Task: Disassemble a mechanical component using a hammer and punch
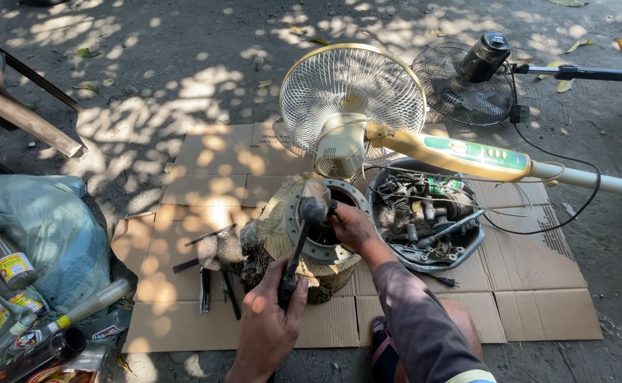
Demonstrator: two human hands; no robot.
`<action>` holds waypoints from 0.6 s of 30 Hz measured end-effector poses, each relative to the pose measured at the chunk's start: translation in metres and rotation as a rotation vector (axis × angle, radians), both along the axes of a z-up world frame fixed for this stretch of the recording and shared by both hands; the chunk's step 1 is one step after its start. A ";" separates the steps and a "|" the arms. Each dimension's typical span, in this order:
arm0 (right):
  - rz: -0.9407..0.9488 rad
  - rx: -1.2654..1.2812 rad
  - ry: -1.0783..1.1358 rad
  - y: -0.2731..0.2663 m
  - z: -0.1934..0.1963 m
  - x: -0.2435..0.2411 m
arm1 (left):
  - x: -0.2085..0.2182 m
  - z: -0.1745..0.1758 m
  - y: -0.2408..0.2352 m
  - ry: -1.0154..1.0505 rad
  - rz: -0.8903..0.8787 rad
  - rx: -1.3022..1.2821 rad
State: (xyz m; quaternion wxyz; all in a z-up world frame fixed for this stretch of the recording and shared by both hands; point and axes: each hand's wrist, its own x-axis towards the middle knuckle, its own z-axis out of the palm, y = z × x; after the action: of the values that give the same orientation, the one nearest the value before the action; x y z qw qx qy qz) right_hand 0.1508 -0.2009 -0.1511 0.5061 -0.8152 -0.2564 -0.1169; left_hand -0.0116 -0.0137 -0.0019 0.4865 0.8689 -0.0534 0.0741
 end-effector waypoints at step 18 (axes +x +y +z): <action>-0.162 -0.166 -0.167 0.007 -0.034 0.007 | -0.017 0.022 -0.009 -0.142 0.126 -0.127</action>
State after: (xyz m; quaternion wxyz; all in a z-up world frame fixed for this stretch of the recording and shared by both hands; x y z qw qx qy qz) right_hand 0.1578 -0.1936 -0.1855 0.4027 -0.8597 -0.2399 -0.2031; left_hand -0.0285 -0.0227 0.0199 0.5299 0.8305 -0.0281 0.1691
